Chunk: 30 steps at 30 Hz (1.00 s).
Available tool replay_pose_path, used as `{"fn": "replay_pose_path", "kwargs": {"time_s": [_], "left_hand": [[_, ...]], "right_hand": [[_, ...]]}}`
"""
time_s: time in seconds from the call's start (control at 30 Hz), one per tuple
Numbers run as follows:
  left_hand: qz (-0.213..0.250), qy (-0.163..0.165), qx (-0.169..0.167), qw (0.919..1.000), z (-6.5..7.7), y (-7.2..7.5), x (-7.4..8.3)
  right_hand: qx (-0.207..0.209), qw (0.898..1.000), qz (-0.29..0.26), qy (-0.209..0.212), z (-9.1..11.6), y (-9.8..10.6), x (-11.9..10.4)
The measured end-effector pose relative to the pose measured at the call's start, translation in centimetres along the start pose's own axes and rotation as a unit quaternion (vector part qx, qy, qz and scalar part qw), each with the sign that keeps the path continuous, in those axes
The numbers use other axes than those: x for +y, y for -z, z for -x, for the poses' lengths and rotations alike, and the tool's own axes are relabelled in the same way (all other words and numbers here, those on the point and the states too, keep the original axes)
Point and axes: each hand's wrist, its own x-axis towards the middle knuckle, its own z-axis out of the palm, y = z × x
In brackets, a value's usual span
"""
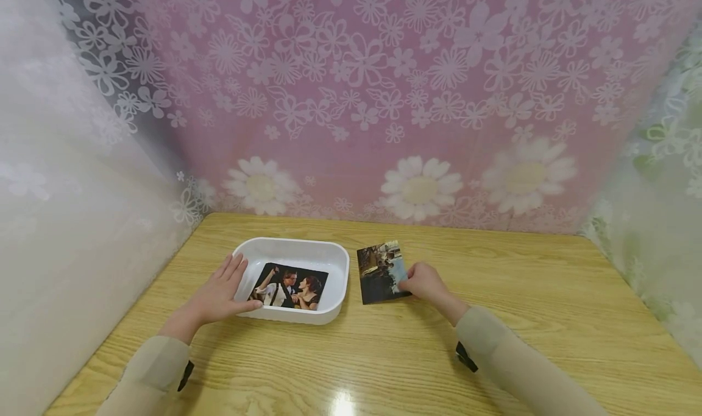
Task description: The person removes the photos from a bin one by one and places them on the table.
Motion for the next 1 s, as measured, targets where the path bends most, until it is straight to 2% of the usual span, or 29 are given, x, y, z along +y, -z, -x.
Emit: {"fn": "replay_pose_path", "kwargs": {"time_s": [0.23,0.77,1.0], "left_hand": [[0.002,0.002,-0.003,1.0000,0.0,-0.1,0.0],[0.005,0.004,0.000,1.0000,0.1,0.5,0.4],[0.003,0.004,-0.002,1.0000,0.2,0.5,0.4]], "right_hand": [[-0.003,0.997,0.065,0.035,0.3,-0.8,0.3],[-0.022,0.989,0.140,0.036,0.1,-0.9,-0.3],[-0.003,0.980,0.194,0.048,0.2,-0.1,-2.1]]}}
